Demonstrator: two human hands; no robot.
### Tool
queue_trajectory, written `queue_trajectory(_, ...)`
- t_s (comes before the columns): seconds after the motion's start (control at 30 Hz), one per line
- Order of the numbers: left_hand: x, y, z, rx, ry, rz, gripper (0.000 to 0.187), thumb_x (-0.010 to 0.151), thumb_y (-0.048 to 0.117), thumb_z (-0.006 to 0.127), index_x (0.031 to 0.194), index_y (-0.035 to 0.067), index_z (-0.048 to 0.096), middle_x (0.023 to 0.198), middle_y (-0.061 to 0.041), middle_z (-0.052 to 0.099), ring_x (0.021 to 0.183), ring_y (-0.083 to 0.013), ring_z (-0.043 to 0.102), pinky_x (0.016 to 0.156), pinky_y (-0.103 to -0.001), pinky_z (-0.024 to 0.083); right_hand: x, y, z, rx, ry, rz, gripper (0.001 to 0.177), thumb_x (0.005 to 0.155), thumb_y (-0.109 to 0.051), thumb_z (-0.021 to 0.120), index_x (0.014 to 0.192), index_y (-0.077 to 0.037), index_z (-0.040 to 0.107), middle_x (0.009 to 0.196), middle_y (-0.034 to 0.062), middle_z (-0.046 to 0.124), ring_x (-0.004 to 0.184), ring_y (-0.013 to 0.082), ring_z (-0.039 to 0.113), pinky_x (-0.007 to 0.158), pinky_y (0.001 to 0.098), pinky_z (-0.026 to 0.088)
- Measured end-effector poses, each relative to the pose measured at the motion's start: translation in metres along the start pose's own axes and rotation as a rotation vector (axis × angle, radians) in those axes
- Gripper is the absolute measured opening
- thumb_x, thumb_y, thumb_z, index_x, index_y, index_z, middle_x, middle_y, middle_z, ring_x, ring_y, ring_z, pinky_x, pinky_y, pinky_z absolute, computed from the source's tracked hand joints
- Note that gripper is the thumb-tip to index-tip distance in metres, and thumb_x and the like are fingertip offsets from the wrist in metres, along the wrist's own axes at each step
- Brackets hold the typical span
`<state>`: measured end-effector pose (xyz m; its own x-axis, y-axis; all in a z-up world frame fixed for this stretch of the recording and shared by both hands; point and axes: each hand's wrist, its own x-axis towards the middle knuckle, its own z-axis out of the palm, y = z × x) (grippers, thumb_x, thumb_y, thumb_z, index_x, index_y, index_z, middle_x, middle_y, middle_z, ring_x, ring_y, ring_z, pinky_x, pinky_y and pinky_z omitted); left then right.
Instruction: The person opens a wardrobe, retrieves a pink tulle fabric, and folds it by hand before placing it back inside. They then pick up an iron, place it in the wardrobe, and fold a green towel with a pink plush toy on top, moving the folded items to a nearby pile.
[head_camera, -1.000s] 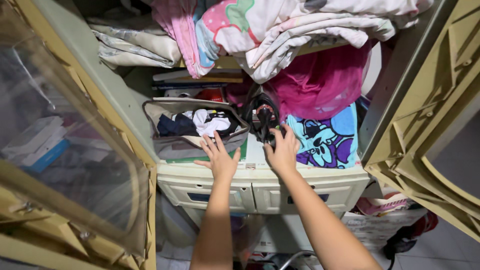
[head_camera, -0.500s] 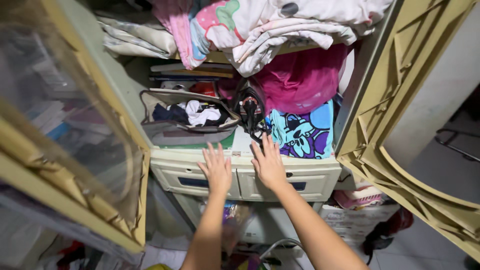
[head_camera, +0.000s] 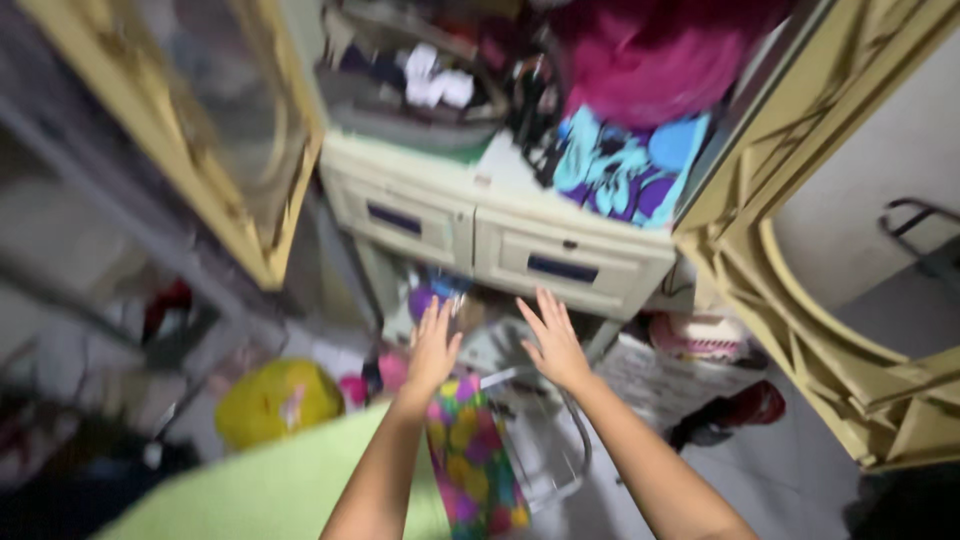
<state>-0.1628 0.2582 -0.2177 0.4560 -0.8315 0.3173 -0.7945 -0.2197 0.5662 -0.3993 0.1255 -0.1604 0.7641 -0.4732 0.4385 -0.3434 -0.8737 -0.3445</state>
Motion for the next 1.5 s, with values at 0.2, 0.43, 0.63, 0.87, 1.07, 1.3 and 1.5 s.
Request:
queue_trajectory(0.2, -0.159, -0.062, 0.050, 0.080, -0.087, -0.340, 0.085, 0.084, 0.032, 0.072, 0.156, 0.017, 0.030, 0.163, -0.017, 0.028, 0.149, -0.0386, 0.030, 0.116, -0.062, 0.029, -0.118, 0.021, 0.082, 0.052, -0.302, 0.089, 0.094, 0.072, -0.016, 0.081, 0.153, -0.017, 0.034, 0.163, 0.0258, 0.020, 0.150, 0.0441, 0.023, 0.119, 0.0527, 0.025)
queue_trajectory(0.43, -0.296, -0.066, 0.067, 0.288, -0.166, -0.582, 0.084, 0.080, 0.026, 0.075, 0.153, 0.020, 0.033, 0.165, -0.016, 0.016, 0.153, -0.0400, 0.014, 0.118, -0.072, 0.015, -0.151, -0.015, 0.177, 0.296, -0.333, -0.200, 0.088, 0.077, -0.013, 0.075, 0.154, -0.003, 0.034, 0.157, 0.0298, 0.033, 0.142, 0.0478, 0.035, 0.117, 0.0507, 0.030)
queue_trajectory(0.63, -0.349, -0.049, 0.070, 0.183, -0.133, -0.637, 0.088, 0.080, 0.017, 0.075, 0.159, 0.026, 0.035, 0.171, -0.020, 0.009, 0.151, -0.0474, 0.009, 0.109, -0.075, 0.016, -0.158, -0.091, 0.234, 0.363, -0.328, -0.080, 0.053, 0.087, -0.009, 0.070, 0.138, -0.005, 0.059, 0.132, 0.0209, 0.064, 0.122, 0.0394, 0.059, 0.105, 0.0443, 0.047)
queue_trajectory(0.87, -0.369, -0.095, 0.042, -0.054, 0.220, -0.455, 0.068, 0.080, -0.001, 0.060, 0.147, 0.009, 0.050, 0.157, -0.020, 0.043, 0.150, -0.0393, 0.035, 0.123, -0.050, 0.032, -0.155, -0.167, 0.264, 1.069, -0.600, 0.682, 0.048, 0.083, -0.012, 0.075, 0.125, 0.006, 0.062, 0.106, 0.0136, 0.074, 0.093, 0.0265, 0.071, 0.078, 0.0395, 0.059)
queue_trajectory(1.07, -0.434, -0.182, -0.060, 0.353, 0.730, -0.354, 0.053, 0.084, 0.002, 0.061, 0.137, 0.002, 0.055, 0.141, -0.022, 0.053, 0.137, -0.0404, 0.047, 0.119, -0.050, 0.034, -0.154, -0.196, 0.275, 1.015, -0.524, 0.947, 0.050, 0.086, -0.017, 0.073, 0.128, 0.009, 0.062, 0.102, 0.0201, 0.073, 0.081, 0.0305, 0.071, 0.069, 0.0420, 0.057)
queue_trajectory(1.3, -0.468, -0.281, -0.162, 0.252, 0.534, -0.611, 0.064, 0.071, 0.008, 0.071, 0.133, 0.011, 0.059, 0.145, -0.023, 0.051, 0.135, -0.0409, 0.048, 0.112, -0.049, 0.041, -0.153, -0.228, 0.263, 0.585, -0.080, 0.669, 0.096, 0.065, -0.010, 0.075, 0.150, 0.006, 0.034, 0.139, 0.0289, 0.051, 0.126, 0.0409, 0.052, 0.107, 0.0506, 0.042)
queue_trajectory(1.5, -0.473, -0.345, -0.201, 0.243, 0.345, -0.671, 0.072, 0.074, 0.015, 0.074, 0.142, 0.012, 0.052, 0.155, -0.017, 0.042, 0.144, -0.0381, 0.038, 0.114, -0.051, 0.037, -0.169, -0.270, 0.263, -0.210, -0.402, 0.600, 0.109, 0.071, -0.033, 0.082, 0.161, -0.021, 0.022, 0.165, 0.0265, 0.011, 0.153, 0.0392, 0.013, 0.121, 0.0650, 0.003)
